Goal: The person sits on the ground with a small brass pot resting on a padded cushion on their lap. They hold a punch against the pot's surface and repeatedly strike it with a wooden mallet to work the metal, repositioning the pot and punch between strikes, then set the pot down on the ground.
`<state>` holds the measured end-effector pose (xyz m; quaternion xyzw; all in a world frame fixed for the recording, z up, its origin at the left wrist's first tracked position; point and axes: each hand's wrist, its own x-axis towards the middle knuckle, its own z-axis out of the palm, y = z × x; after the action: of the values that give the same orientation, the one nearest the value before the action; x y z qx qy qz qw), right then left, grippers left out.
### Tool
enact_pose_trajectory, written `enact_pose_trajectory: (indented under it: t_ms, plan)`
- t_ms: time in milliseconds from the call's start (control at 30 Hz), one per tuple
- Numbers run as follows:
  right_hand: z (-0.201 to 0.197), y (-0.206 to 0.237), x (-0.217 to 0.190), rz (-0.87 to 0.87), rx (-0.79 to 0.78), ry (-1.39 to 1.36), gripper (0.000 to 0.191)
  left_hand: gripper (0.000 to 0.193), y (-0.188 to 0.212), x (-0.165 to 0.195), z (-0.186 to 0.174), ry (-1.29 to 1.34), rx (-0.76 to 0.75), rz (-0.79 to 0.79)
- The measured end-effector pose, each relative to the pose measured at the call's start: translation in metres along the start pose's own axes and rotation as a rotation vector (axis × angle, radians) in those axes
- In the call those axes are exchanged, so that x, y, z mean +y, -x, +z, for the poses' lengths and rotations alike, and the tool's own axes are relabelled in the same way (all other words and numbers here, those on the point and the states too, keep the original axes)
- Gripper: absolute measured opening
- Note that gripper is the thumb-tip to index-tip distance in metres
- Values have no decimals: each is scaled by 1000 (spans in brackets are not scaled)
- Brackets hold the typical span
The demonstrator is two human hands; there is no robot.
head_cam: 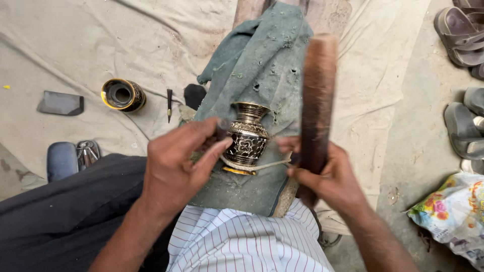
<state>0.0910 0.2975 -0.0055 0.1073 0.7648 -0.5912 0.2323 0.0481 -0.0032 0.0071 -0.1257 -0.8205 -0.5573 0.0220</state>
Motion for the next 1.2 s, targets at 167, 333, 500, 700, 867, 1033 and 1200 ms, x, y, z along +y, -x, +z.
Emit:
enact_pose_trajectory:
  t_ms: [167,333,500,700,867,1033,1200]
  plan:
    - [45,-3,-22,94,-39,-213,51,34,13,13,17,-274,58,12]
    - [30,8,-30,-94,-100,-377,35,37,4,-9,17,-153,29,-248]
    - [17,-1,-7,-25,-74,-287,40,32,11,-12,17,-107,84,-100]
    - [43,-3,-10,20,-90,-380,38,34,19,1,17,-95,47,-198]
    - [39,4,-23,-89,-84,-279,38,37,15,-12,17,78,66,-266]
    - [28,0,-21,-71,-130,-379,36,38,1,-20,11,232,-33,-385]
    - [14,0,-22,66,-45,-238,39,32,-7,2,8,152,-82,-226]
